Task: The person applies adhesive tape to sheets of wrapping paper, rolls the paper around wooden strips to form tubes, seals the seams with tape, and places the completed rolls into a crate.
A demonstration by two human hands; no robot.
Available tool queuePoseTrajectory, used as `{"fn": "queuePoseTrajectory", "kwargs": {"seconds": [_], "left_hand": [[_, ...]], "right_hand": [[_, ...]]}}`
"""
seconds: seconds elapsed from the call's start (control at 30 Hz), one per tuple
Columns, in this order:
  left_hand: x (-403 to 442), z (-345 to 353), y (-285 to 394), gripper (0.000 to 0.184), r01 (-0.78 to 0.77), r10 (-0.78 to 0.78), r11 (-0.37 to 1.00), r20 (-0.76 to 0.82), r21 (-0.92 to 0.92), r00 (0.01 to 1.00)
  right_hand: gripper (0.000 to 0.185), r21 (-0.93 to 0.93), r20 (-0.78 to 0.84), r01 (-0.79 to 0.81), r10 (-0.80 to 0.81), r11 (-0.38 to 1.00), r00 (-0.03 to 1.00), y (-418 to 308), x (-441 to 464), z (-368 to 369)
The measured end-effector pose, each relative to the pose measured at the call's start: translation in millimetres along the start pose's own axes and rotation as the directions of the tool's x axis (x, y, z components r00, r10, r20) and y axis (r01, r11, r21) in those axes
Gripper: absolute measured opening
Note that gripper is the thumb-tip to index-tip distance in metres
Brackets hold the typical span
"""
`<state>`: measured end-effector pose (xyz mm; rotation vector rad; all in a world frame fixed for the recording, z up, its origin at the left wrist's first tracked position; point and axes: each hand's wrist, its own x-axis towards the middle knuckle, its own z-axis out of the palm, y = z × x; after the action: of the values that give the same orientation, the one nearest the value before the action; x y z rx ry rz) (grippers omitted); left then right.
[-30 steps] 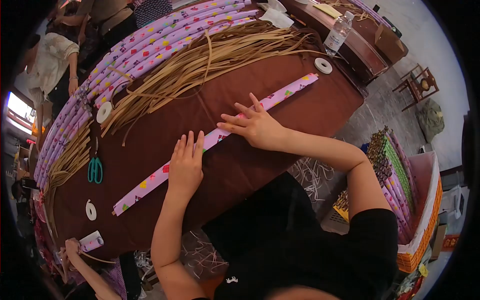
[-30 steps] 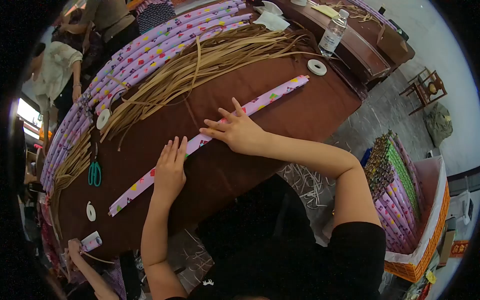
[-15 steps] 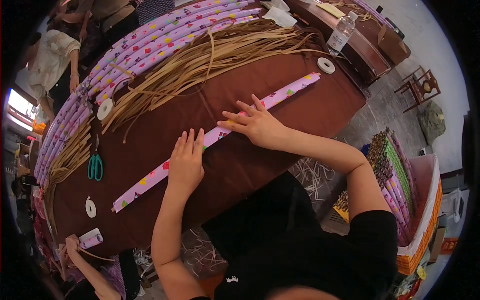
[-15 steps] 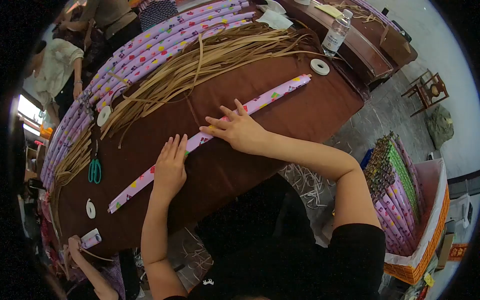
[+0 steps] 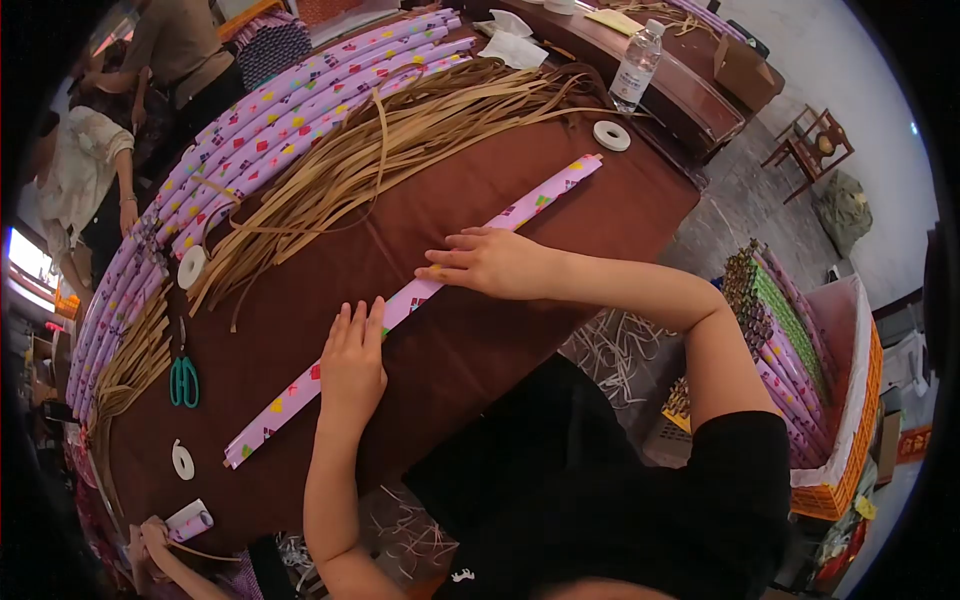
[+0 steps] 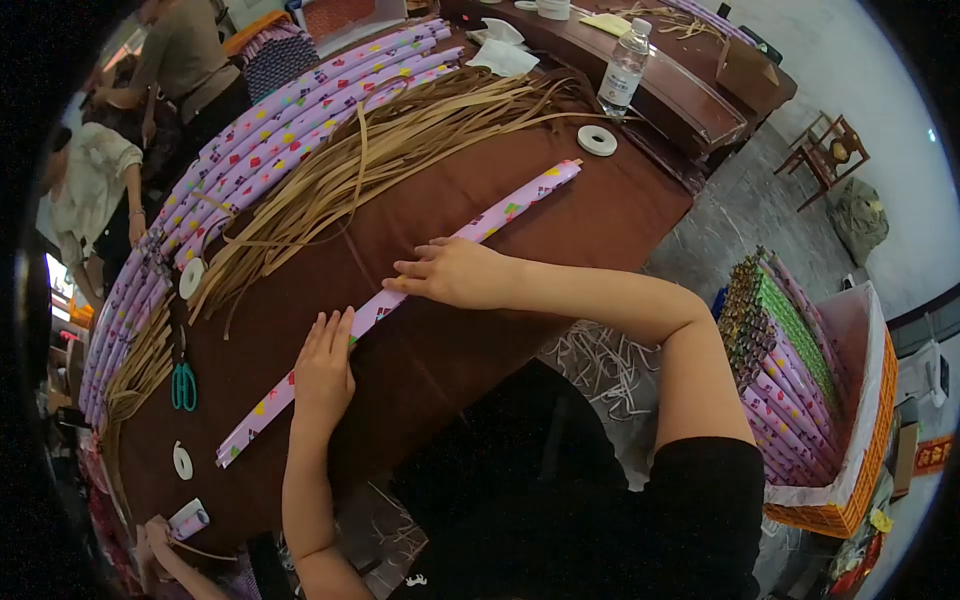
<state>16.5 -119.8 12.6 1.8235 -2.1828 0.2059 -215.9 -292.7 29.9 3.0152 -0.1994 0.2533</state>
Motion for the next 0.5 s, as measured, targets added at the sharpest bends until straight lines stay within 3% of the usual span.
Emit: {"fn": "queuePoseTrajectory", "kwargs": {"seconds": [0.23, 0.33, 0.37, 0.4, 0.43, 0.47, 0.5], "left_hand": [[1.3, -4.9, 2.6, 0.059, -0.01, 0.01, 1.0, 0.015, 0.007, 1.0], [-1.3, -1.9, 3.4, 0.06, -0.028, 0.028, 0.999, 0.0, 0.035, 1.0], [-2.4, -0.5, 3.6, 0.06, -0.027, 0.028, 0.999, -0.004, 0.043, 1.0], [-3.1, 0.8, 3.7, 0.059, -0.028, 0.028, 0.998, -0.008, 0.049, 1.0], [-3.2, 1.6, 3.8, 0.059, -0.035, 0.036, 0.999, -0.014, 0.041, 0.999], [-3.5, 1.9, 3.6, 0.059, -0.034, 0.035, 0.998, -0.016, 0.047, 0.999], [-4.0, 2.2, 3.8, 0.058, -0.033, 0.034, 0.998, -0.016, 0.054, 0.999]], "right_hand": [[0.045, -0.096, -0.187, 0.004, -0.022, 0.995, 0.982, 35.6, -33.4, -12.4], [0.031, 0.132, -0.425, -0.172, 0.212, 0.976, 0.88, 45.5, -64.0, -31.5], [0.028, 0.439, -0.401, -0.374, 0.551, 0.817, 0.732, 47.8, -78.3, -21.6], [0.026, 0.696, -0.267, -0.484, 0.818, 0.53, 0.51, 52.7, -94.1, -5.7], [0.028, 0.757, -0.188, -0.538, 0.913, 0.37, 0.363, 59.1, -102.0, -3.7], [0.028, 0.752, -0.192, -0.546, 0.915, 0.37, 0.356, 63.1, -113.4, -4.0], [0.029, 0.87, 0.108, -0.493, 0.963, 0.027, 0.245, 61.3, -117.4, -14.7]]}}
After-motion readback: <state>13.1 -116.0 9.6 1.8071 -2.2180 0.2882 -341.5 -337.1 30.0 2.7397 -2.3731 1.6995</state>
